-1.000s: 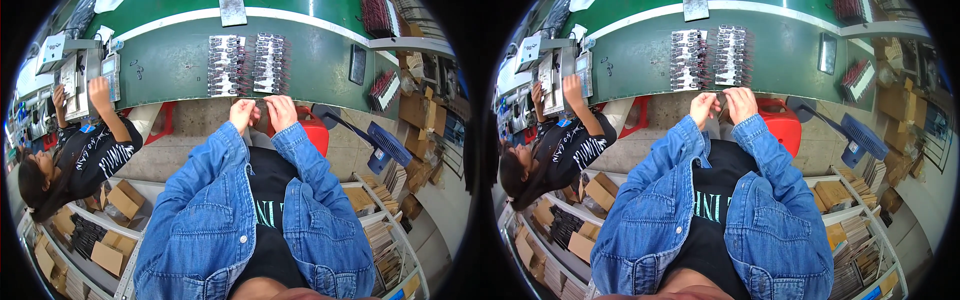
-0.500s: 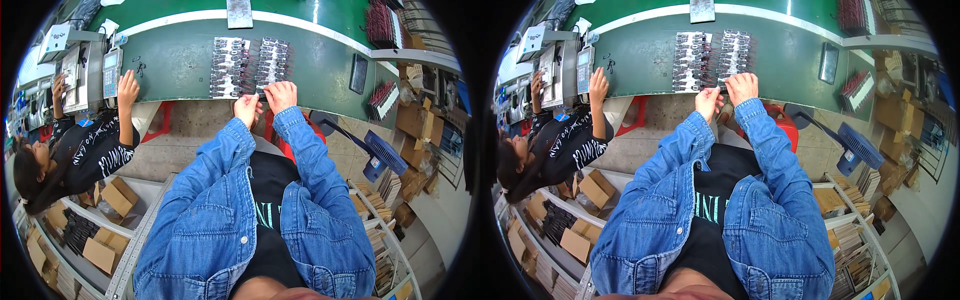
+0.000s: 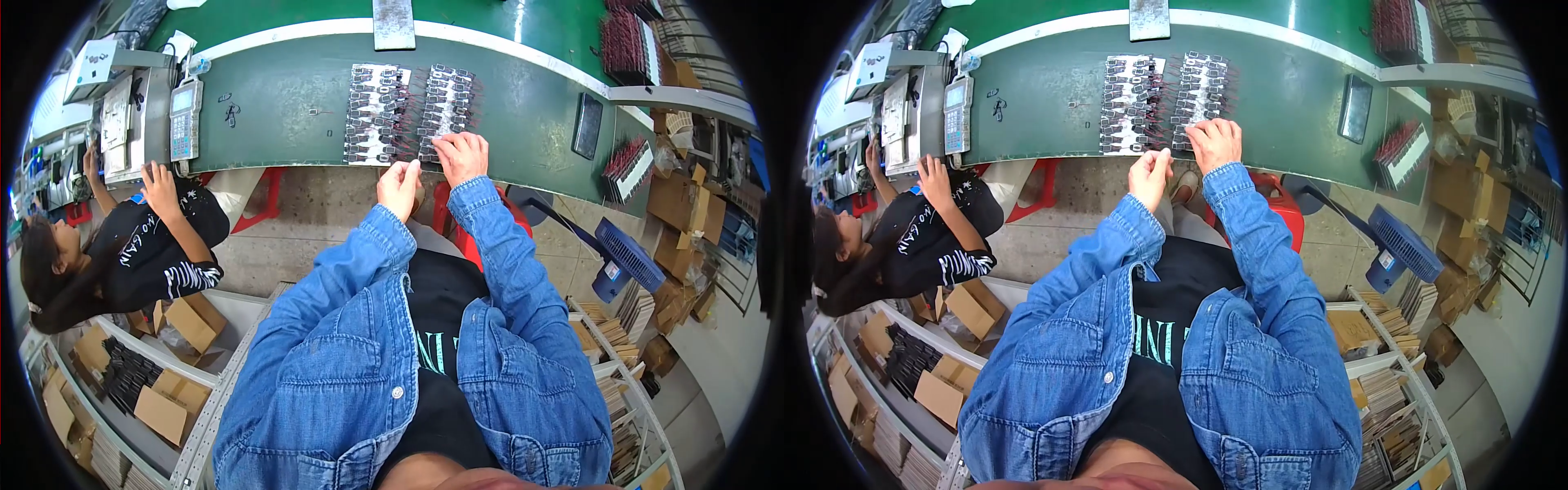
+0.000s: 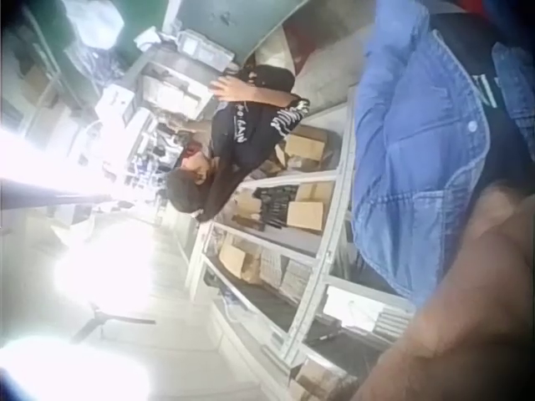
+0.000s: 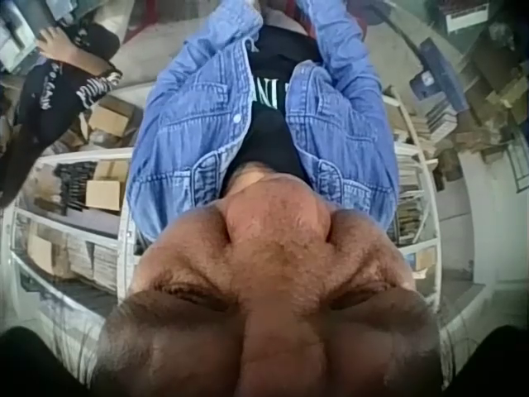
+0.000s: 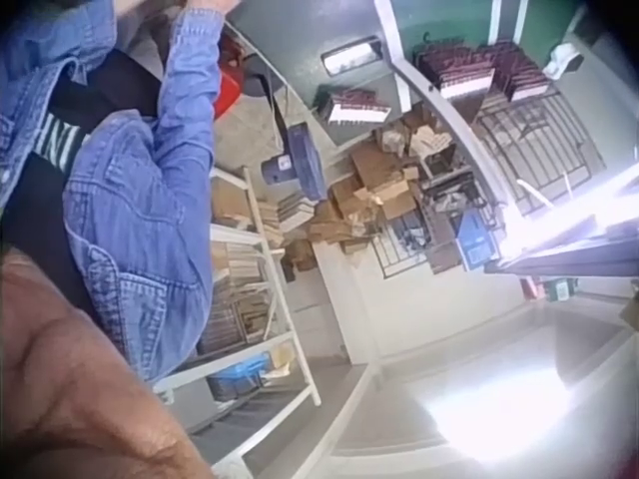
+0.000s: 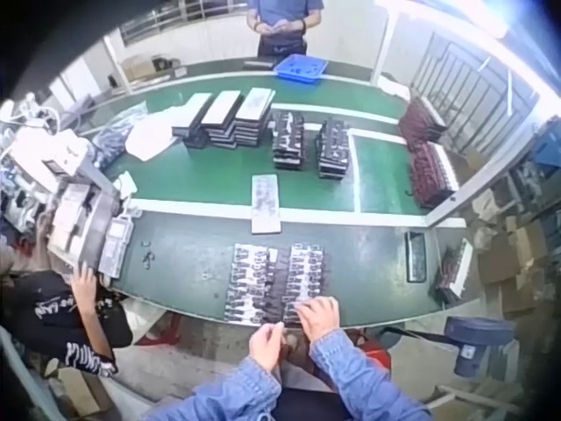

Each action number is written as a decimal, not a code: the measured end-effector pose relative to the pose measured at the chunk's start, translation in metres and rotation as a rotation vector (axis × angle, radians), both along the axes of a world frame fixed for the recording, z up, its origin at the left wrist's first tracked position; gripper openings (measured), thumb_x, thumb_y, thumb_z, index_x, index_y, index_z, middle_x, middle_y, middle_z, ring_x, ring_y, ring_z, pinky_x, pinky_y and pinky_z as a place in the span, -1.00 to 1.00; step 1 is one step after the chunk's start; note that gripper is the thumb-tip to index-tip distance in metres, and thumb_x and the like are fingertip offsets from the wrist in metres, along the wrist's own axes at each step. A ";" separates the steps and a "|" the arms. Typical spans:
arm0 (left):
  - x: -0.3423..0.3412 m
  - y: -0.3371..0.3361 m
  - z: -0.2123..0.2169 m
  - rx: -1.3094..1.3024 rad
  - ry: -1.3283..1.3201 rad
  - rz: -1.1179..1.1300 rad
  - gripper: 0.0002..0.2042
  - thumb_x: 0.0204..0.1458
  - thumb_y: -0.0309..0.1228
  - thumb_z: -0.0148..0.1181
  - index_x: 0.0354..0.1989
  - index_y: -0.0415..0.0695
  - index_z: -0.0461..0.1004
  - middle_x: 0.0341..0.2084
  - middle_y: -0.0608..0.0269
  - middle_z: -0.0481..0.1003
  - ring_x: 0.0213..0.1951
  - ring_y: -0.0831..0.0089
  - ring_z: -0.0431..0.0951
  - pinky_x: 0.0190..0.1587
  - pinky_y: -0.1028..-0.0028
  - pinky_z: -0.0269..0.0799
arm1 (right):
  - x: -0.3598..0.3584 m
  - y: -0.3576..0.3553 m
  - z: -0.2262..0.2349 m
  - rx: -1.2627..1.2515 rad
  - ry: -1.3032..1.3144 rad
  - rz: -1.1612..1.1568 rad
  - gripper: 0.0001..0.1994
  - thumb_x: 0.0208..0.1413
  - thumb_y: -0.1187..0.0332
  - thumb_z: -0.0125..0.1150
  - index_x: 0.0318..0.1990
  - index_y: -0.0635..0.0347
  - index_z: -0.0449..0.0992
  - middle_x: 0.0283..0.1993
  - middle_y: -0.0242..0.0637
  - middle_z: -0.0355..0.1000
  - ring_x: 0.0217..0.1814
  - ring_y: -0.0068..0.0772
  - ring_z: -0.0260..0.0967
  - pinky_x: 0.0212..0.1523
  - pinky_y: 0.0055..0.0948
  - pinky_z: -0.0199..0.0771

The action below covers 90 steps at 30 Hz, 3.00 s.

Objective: The person picks up small electronic components from a blue tray and a table, then fits them onto metal frames by hand. This process is repeated as the person receives more components from a coworker and continues attaching them to the frames.

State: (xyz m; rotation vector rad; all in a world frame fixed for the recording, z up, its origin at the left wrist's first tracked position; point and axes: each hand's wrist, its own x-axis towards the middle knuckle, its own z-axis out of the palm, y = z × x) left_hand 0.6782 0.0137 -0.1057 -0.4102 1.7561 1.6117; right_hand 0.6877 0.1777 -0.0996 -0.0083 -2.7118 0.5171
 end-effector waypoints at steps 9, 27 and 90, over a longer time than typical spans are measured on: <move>-0.029 0.024 -0.008 -0.319 0.769 -0.305 -0.64 0.12 -0.57 -0.20 0.12 -0.36 0.21 0.04 -0.01 0.35 -0.63 0.45 0.50 -0.45 0.45 0.48 | -0.003 -0.002 -0.004 0.006 -0.003 -0.006 -0.87 -0.18 0.34 0.30 -0.38 -0.09 0.58 -0.33 -0.56 0.42 -0.17 -0.41 0.29 -0.04 -0.29 0.21; -0.025 0.034 0.043 -0.592 0.686 -0.713 -0.52 -0.05 -0.60 -0.06 0.14 -0.19 0.21 0.24 0.11 0.09 -0.23 0.14 0.55 -0.14 0.18 0.43 | 0.013 0.024 -0.001 -0.203 0.011 -0.153 -0.63 -0.12 0.59 0.10 -0.09 0.10 0.50 -0.05 -0.30 0.43 0.03 -0.20 0.32 0.06 -0.28 0.27; 0.007 0.020 0.024 0.237 -0.121 0.042 -0.54 0.20 -0.45 -0.20 0.27 -0.26 -0.01 0.02 0.00 0.34 -0.38 0.48 0.51 -0.59 0.58 0.47 | 0.063 -0.003 -0.010 -1.925 -0.246 -0.701 -0.75 0.13 0.48 0.08 -0.04 0.32 0.33 -0.12 -0.14 0.42 -0.16 -0.33 0.43 -0.13 -0.42 0.51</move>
